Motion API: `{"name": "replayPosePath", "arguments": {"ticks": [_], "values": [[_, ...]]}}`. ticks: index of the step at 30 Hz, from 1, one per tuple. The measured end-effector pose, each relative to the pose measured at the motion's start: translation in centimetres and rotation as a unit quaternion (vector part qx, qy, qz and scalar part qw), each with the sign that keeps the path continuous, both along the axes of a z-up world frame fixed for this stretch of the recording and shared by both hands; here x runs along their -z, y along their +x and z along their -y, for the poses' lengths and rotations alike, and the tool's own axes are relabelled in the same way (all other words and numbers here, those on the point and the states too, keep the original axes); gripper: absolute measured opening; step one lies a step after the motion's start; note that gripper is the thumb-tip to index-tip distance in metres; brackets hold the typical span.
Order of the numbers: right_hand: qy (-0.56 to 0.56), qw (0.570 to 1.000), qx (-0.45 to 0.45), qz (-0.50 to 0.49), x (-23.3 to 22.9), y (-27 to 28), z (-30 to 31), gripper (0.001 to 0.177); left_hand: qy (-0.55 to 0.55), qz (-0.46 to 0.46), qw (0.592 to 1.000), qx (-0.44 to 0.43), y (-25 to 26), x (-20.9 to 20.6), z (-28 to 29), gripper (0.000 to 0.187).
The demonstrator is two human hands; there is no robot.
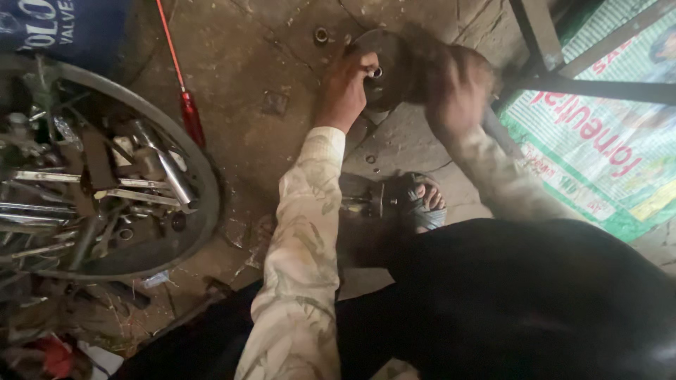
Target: The person uses a hammer and a metal rod to drive a pin into a circular mechanical part. They repeatedly strike the pin, inspect the part, and handle other small components on the floor.
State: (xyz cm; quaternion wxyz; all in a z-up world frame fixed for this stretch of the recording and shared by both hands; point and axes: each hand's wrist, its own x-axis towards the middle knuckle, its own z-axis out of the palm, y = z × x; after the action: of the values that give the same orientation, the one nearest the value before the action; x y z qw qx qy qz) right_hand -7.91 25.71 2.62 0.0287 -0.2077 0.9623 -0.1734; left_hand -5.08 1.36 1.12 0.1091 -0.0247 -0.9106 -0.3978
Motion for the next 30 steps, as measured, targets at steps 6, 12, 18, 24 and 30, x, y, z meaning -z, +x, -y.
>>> {"name": "replayPosePath", "arguments": {"ticks": [6, 12, 18, 24, 30], "values": [[0.156, 0.983, 0.085, 0.047, -2.3, 4.4, -4.7, 0.075, 0.094, -0.024, 0.995, 0.027, -0.6, 0.4, 0.5, 0.020], [-0.064, 0.978, 0.025, 0.199, -4.8, 1.8, -3.2, 0.039, 0.063, -0.007, 0.998, 0.016, -0.1, 1.5, 0.3, 0.026], [-0.461, 0.858, -0.087, 0.209, -16.7, -2.3, 2.6, 0.050, 0.082, 0.021, 0.996, 0.040, -0.6, 3.1, 0.5, 0.025], [0.095, 0.948, -0.016, 0.304, -18.2, -2.4, 6.6, 0.078, 0.118, 0.026, 0.992, 0.025, -0.2, 5.9, -0.6, 0.025], [-0.174, 0.935, -0.301, 0.064, -19.8, -2.9, 5.6, 0.049, 0.039, 0.048, 0.998, 0.017, 1.5, 5.8, 0.0, 0.030]]}}
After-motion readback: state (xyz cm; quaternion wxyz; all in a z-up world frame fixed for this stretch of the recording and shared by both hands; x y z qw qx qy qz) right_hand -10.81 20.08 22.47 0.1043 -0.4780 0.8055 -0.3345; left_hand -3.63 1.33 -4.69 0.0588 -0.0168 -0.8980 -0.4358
